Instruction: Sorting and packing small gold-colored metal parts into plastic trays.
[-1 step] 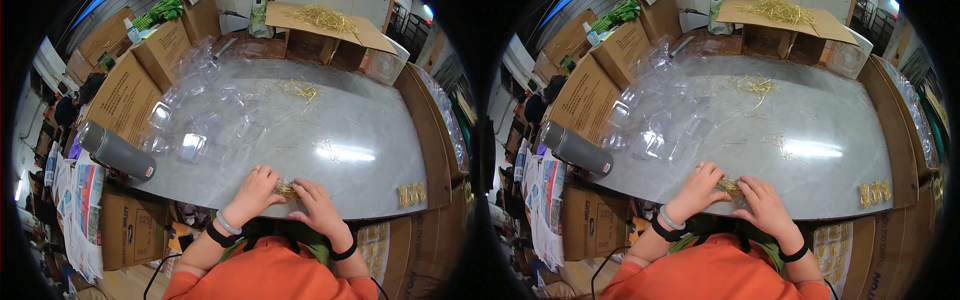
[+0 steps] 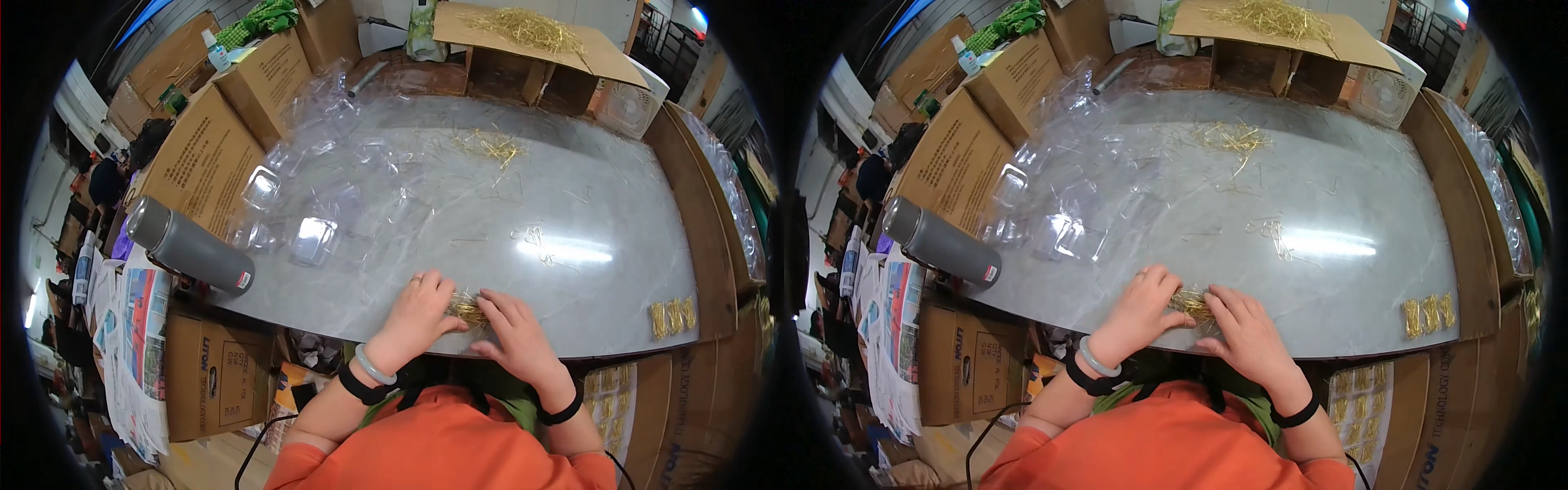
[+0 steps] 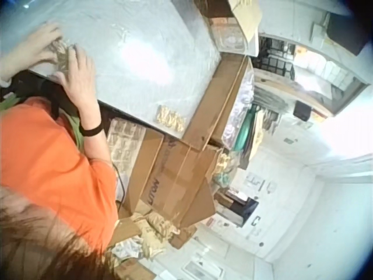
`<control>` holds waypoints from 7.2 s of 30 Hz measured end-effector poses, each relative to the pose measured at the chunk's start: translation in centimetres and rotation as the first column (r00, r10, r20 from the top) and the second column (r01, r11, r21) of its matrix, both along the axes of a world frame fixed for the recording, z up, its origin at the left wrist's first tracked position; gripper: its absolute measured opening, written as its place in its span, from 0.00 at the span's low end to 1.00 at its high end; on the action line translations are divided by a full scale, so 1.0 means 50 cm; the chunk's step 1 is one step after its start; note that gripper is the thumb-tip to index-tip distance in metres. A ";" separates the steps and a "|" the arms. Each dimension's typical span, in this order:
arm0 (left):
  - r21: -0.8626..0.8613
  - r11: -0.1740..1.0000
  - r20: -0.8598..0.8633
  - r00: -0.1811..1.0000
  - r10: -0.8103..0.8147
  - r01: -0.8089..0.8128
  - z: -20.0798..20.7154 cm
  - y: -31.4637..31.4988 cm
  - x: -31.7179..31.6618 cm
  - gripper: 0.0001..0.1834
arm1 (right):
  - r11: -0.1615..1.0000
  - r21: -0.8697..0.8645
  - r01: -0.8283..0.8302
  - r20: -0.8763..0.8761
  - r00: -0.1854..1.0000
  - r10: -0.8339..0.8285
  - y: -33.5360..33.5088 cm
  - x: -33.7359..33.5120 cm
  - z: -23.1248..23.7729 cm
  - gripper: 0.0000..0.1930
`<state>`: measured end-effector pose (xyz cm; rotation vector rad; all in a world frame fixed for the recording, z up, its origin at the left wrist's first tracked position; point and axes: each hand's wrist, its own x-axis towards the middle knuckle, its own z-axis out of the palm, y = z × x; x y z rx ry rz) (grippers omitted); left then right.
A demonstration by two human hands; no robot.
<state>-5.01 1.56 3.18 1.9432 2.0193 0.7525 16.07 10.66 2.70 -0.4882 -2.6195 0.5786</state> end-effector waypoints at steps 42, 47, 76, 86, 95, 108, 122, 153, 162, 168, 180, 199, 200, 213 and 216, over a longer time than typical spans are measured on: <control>0.115 0.975 0.203 0.956 -0.212 0.192 -0.056 0.002 0.060 0.49 | 0.963 -0.267 -0.012 -0.167 0.985 -0.035 -0.005 0.019 -0.008 0.42; 0.155 0.953 0.378 0.876 -0.300 0.260 -0.045 0.004 0.032 0.58 | 0.998 -0.052 -0.033 0.065 0.997 0.036 0.016 -0.001 0.003 0.37; 0.076 0.981 0.045 0.982 -0.181 0.177 -0.019 -0.006 0.005 0.39 | 0.994 -0.103 -0.023 -0.114 0.993 0.011 0.004 -0.008 0.004 0.30; 0.126 0.992 0.324 0.945 -0.049 0.008 -0.051 -0.009 0.103 0.40 | 0.999 0.029 0.023 -0.119 0.993 -0.020 -0.003 -0.018 -0.026 0.30; 0.131 0.982 0.327 0.929 -0.174 0.138 -0.036 -0.017 0.069 0.47 | 0.991 -0.128 -0.037 -0.153 0.988 0.017 0.014 -0.002 -0.027 0.34; 0.089 0.961 0.025 0.964 -0.264 0.261 -0.055 0.008 0.072 0.36 | 0.876 -0.454 0.164 -0.269 0.912 -0.310 -0.084 -0.005 -0.043 0.44; 0.169 0.983 0.106 0.993 0.051 -0.069 -0.058 0.006 0.106 0.22 | 0.936 -0.003 0.353 -0.168 0.922 -0.348 -0.058 0.057 -0.026 0.22; 0.092 0.984 0.174 0.970 -0.167 0.153 -0.075 -0.011 0.065 0.43 | 0.982 0.066 0.178 -0.125 0.978 -0.169 -0.044 -0.028 -0.009 0.27; 0.099 0.991 0.220 0.969 -0.109 0.090 -0.063 -0.015 0.068 0.44 | 0.993 0.032 0.111 -0.058 0.992 -0.109 -0.024 -0.023 -0.027 0.24; 0.128 0.987 -0.053 0.993 0.101 -0.094 -0.052 -0.053 0.092 0.41 | 0.978 0.136 0.158 -0.045 0.987 -0.153 -0.049 -0.015 -0.032 0.24; 0.021 1.000 -0.261 0.965 0.028 -0.023 -0.042 -0.086 0.095 0.33 | 0.967 0.091 0.237 -0.008 0.971 -0.238 -0.057 -0.012 -0.030 0.24; -0.500 0.813 0.832 0.096 0.547 -0.299 -0.001 0.125 -0.187 0.19 | 0.936 0.151 0.317 -0.174 0.941 -0.291 -0.012 0.027 -0.050 0.21; -0.483 0.828 0.851 0.069 0.520 -0.286 0.004 0.118 -0.184 0.17 | 0.938 0.148 0.315 -0.174 0.941 -0.289 -0.014 0.027 -0.049 0.21; -0.386 0.921 0.923 -0.017 0.385 -0.049 0.006 -0.135 -0.032 0.10 | 0.931 0.142 0.335 -0.127 0.939 -0.319 -0.021 0.025 -0.046 0.21; -0.353 0.934 0.935 -0.022 0.355 0.061 -0.005 -0.187 -0.004 0.12 | 0.926 0.135 0.353 -0.096 0.935 -0.342 -0.023 0.022 -0.045 0.21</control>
